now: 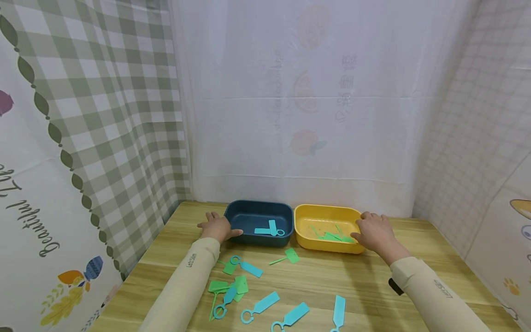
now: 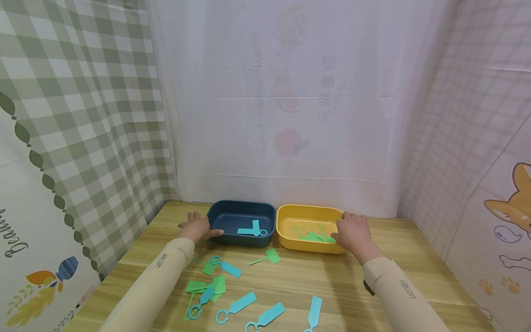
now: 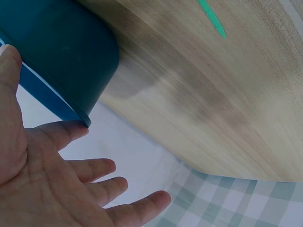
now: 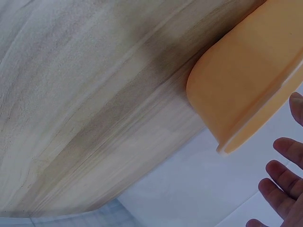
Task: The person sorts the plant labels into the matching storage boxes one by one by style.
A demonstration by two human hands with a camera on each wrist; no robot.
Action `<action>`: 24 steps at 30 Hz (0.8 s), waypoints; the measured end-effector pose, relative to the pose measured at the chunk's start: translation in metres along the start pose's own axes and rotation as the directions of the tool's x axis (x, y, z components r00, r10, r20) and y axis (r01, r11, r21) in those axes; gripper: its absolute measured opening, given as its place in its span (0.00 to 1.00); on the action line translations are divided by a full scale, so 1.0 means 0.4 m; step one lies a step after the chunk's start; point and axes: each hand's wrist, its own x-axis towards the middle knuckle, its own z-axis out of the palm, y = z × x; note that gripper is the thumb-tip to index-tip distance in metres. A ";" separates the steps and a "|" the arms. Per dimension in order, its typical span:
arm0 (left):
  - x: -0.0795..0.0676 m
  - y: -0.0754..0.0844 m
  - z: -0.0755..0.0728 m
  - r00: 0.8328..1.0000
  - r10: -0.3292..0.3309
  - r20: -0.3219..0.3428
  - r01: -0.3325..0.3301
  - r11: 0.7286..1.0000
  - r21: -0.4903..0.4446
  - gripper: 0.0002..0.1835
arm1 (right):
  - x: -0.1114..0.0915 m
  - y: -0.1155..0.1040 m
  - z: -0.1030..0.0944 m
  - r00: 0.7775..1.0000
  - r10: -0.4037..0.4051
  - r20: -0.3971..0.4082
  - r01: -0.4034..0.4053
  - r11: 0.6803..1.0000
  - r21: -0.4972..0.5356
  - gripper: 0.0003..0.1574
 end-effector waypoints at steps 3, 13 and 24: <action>0.000 -0.001 0.001 1.000 0.001 -0.002 -0.001 1.000 0.004 0.47 | -0.001 0.000 -0.001 1.000 -0.001 0.004 0.001 1.000 0.005 0.25; -0.002 -0.001 0.001 1.000 0.012 -0.012 -0.012 1.000 0.019 0.47 | -0.012 -0.018 -0.001 0.996 -0.073 -0.046 0.073 0.997 -0.008 0.26; -0.005 -0.002 -0.002 1.000 0.008 -0.006 -0.008 1.000 0.017 0.46 | -0.032 -0.082 -0.002 0.954 -0.265 -0.141 0.279 0.957 0.086 0.24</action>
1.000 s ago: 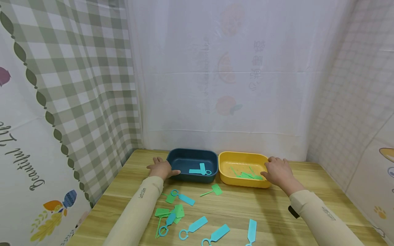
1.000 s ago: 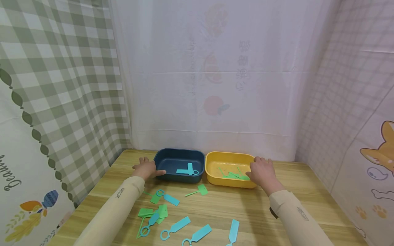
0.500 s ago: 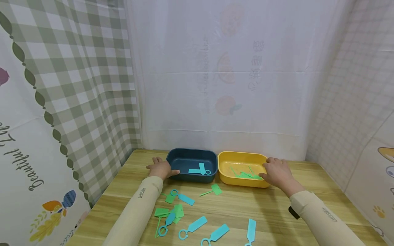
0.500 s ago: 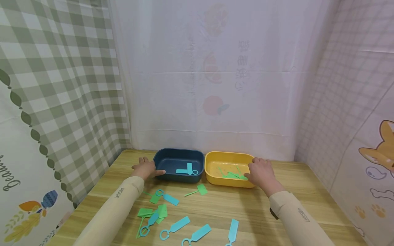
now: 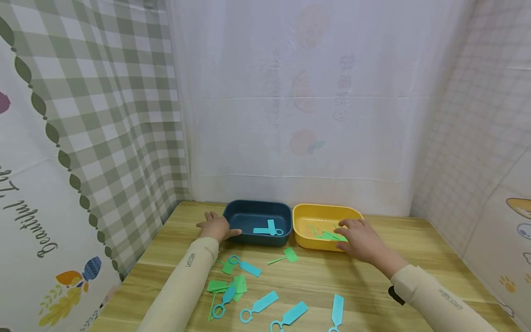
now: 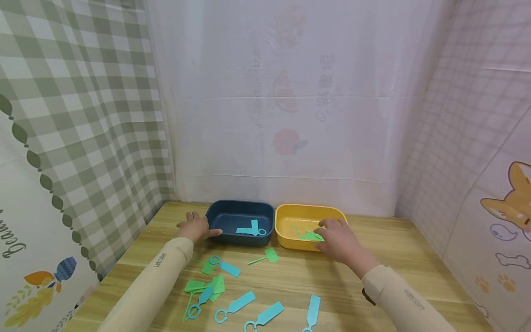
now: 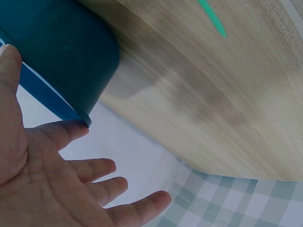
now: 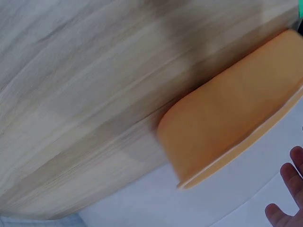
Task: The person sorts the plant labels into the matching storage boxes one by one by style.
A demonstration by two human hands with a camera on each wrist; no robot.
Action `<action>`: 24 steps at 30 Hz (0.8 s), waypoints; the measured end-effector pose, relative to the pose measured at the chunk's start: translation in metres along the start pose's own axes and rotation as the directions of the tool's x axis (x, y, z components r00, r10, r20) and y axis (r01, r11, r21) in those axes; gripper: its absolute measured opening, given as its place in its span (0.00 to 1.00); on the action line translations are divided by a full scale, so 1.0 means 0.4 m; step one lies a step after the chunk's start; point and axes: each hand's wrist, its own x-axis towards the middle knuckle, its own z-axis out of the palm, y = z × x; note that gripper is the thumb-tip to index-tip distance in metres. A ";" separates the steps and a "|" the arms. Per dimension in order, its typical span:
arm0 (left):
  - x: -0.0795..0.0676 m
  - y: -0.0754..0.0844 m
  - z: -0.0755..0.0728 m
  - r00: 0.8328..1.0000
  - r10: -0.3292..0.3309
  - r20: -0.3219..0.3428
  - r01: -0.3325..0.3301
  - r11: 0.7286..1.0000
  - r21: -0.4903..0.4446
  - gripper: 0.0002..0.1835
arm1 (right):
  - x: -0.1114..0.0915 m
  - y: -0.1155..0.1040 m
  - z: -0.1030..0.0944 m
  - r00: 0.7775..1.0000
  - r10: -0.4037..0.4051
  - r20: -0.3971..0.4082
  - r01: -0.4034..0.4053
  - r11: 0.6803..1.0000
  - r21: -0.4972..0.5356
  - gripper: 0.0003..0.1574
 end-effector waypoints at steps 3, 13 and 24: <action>-0.002 -0.001 -0.001 1.000 -0.003 0.004 0.003 1.000 0.001 0.46 | 0.000 -0.034 0.001 0.996 -0.085 -0.012 0.085 0.996 0.014 0.22; -0.002 -0.001 -0.001 1.000 0.000 0.010 0.000 1.000 0.000 0.46 | -0.045 -0.116 -0.008 0.919 -0.378 0.111 0.361 0.921 0.148 0.22; 0.002 -0.001 0.002 1.000 -0.001 0.004 0.001 1.000 0.003 0.47 | -0.117 -0.119 0.017 0.854 -0.457 0.251 0.418 0.888 0.192 0.26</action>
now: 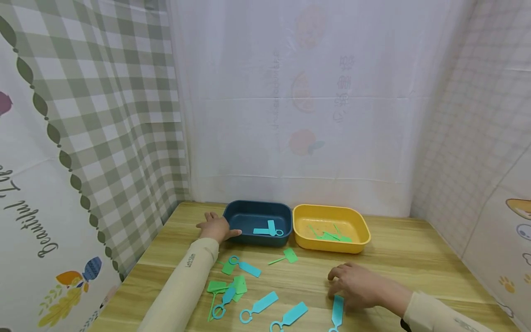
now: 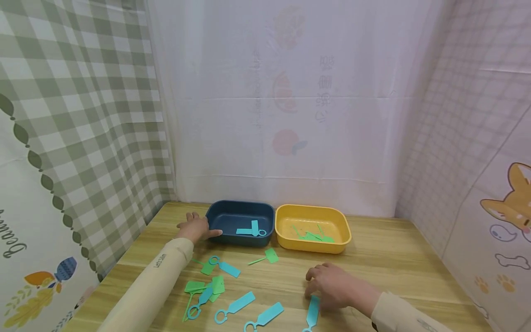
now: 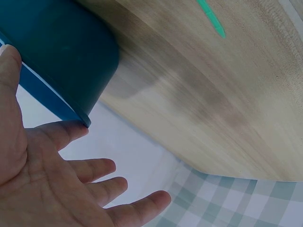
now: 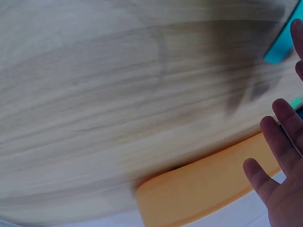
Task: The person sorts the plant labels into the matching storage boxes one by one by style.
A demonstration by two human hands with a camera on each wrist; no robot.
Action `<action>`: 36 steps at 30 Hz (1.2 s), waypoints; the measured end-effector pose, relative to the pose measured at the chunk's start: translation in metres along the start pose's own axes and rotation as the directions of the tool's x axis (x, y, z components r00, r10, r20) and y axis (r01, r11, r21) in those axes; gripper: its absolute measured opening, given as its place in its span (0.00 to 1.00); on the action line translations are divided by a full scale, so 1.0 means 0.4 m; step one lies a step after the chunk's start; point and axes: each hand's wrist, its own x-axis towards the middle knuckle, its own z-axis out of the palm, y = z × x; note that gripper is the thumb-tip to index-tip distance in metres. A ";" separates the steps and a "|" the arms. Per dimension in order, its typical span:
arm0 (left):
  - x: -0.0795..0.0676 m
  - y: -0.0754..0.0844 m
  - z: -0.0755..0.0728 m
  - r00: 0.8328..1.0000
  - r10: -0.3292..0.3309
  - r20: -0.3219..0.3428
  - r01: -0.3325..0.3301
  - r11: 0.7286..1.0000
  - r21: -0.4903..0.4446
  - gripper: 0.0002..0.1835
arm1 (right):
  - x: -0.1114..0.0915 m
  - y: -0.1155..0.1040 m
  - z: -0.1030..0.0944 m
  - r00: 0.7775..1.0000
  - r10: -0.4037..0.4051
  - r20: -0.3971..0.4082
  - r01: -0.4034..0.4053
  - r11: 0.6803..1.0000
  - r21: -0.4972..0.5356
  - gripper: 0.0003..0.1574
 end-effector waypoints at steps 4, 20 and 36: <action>0.001 0.001 0.001 1.000 -0.003 -0.001 0.003 1.000 0.000 0.47 | -0.008 0.007 0.019 0.999 -0.030 -0.012 0.029 0.999 -0.015 0.29; 0.002 0.001 0.000 1.000 -0.012 0.004 0.012 1.000 -0.013 0.47 | -0.016 0.015 0.051 0.984 -0.128 -0.125 0.118 0.989 -0.089 0.15; 0.001 0.004 0.001 1.000 -0.009 0.002 0.009 1.000 -0.004 0.47 | -0.007 0.014 0.051 0.978 -0.146 -0.147 0.120 0.978 -0.171 0.11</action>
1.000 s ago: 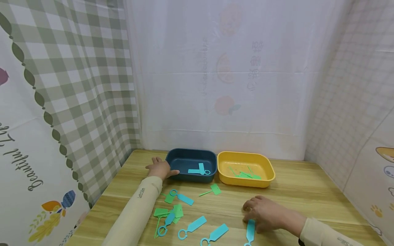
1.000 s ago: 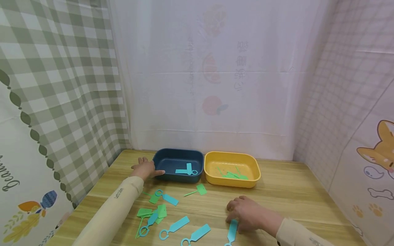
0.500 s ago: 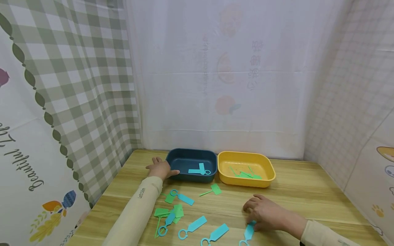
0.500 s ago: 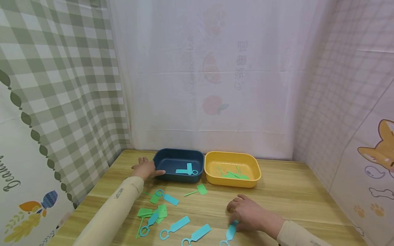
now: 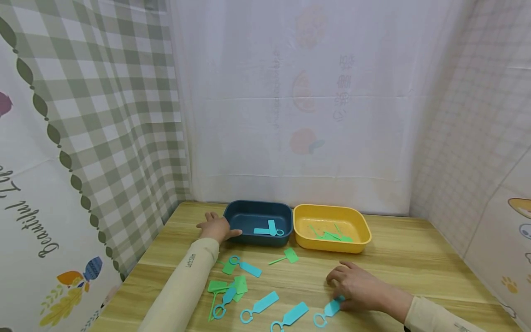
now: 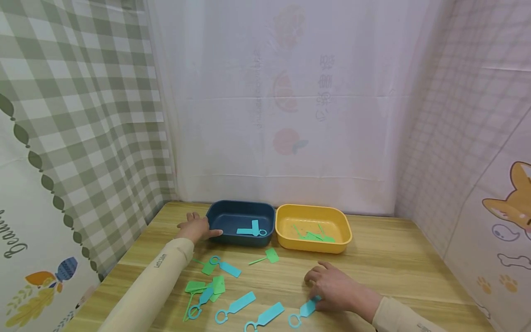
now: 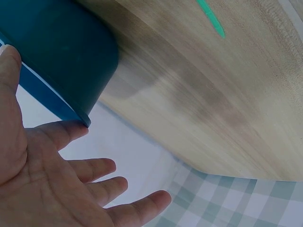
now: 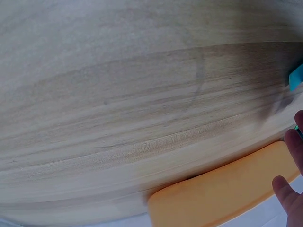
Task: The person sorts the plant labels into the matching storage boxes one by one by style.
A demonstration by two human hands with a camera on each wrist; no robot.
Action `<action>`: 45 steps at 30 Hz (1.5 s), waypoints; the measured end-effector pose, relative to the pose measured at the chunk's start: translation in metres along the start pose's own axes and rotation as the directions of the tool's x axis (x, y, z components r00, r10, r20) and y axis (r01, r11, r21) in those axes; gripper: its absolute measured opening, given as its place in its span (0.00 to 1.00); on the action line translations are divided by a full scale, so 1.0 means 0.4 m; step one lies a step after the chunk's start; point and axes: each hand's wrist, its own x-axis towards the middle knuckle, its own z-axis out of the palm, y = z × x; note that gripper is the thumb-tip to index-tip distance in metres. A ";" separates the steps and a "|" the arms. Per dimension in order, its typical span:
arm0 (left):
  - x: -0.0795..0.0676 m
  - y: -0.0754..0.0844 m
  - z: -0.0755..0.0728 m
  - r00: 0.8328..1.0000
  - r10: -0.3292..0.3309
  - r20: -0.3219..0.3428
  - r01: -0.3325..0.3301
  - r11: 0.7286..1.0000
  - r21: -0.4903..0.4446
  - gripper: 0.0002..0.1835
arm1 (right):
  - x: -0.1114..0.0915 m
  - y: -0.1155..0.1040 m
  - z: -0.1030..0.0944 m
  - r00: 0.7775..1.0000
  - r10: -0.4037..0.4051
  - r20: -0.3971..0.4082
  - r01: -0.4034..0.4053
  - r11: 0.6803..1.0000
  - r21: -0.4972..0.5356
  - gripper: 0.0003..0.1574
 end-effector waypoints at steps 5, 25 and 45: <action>0.000 -0.002 -0.001 1.000 0.005 0.005 -0.005 1.000 0.002 0.47 | 0.007 0.005 -0.002 1.000 0.012 0.000 -0.012 1.000 -0.021 0.10; 0.001 -0.002 -0.002 1.000 0.003 0.021 -0.003 1.000 0.012 0.47 | 0.056 0.006 -0.036 0.985 0.173 0.018 -0.173 0.985 -0.005 0.11; 0.019 -0.003 0.009 1.000 -0.015 0.025 0.015 1.000 -0.002 0.49 | 0.192 -0.001 -0.052 0.861 0.478 -0.175 -0.491 0.871 -0.037 0.11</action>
